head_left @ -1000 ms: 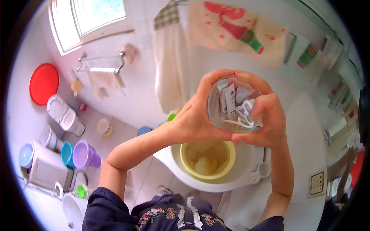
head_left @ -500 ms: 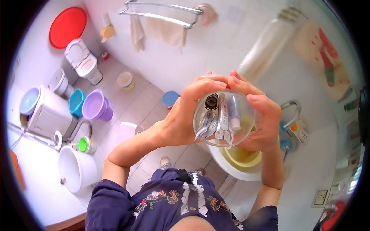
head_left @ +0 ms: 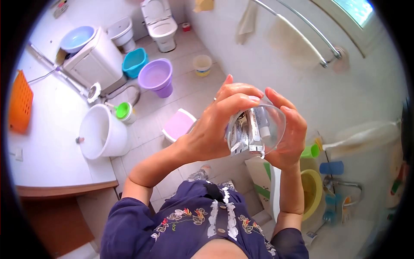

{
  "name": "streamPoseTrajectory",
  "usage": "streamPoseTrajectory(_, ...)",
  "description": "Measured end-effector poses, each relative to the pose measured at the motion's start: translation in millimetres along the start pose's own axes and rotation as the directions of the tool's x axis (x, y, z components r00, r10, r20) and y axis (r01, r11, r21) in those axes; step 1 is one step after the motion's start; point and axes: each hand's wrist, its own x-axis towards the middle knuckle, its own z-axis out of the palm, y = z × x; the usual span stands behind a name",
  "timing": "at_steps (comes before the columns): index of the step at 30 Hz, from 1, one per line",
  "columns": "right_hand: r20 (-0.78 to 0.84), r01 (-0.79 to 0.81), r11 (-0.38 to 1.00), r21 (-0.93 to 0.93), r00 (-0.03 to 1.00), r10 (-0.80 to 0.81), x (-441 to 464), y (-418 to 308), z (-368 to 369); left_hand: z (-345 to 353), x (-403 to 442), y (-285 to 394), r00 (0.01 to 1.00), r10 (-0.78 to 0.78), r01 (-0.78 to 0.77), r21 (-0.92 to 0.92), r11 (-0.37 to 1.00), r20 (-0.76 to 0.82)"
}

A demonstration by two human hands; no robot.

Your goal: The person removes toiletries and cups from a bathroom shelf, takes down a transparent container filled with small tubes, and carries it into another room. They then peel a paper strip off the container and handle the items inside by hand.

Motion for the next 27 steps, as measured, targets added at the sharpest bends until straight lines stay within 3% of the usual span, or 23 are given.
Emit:
streamPoseTrajectory(2, 0.003, -0.018, 0.998, 0.060, 1.000, 0.018, 4, 11, 13, -9, -7, -2, 0.997, -0.042, 0.043, 0.012, 0.999, -0.068)
streamPoseTrajectory(6, 0.071, -0.067, 0.990, 0.121, 0.996, 0.059, 14, 25, 29, -28, -19, -2, 0.993, -0.104, 0.115, 0.234, 0.965, -0.059)
streamPoseTrajectory(10, 0.108, -0.120, 0.978, 0.173, 0.989, 0.102, 20, 34, 39, -33, -28, -1, 0.980, -0.138, 0.169, 0.242, 0.955, -0.140)
streamPoseTrajectory(15, 0.131, -0.150, 0.969, 0.195, 0.983, 0.125, 29, 44, 39, -30, -35, -7, 0.894, -0.279, 0.323, 0.074, 0.943, -0.352)
streamPoseTrajectory(17, 0.058, -0.191, 0.961, 0.199, 0.981, 0.183, 31, 48, 40, -34, -33, -8, 0.849, -0.331, 0.359, -0.010, 0.933, -0.412)
streamPoseTrajectory(20, -0.049, -0.209, 0.965, 0.161, 0.974, 0.219, 29, 56, 48, -43, -27, 1, 0.635, -0.594, 0.465, -0.370, 0.804, -0.494)
streamPoseTrajectory(23, -0.165, -0.184, 0.980, 0.070, 0.967, 0.194, 32, 55, 63, -54, -17, 13, 0.523, -0.680, 0.355, -0.595, 0.721, -0.513)
streamPoseTrajectory(27, -0.239, -0.133, 0.990, 0.048, 0.961, 0.141, 38, 51, 80, -69, -17, 18, 0.436, -0.696, 0.377, -0.586, 0.717, -0.571)
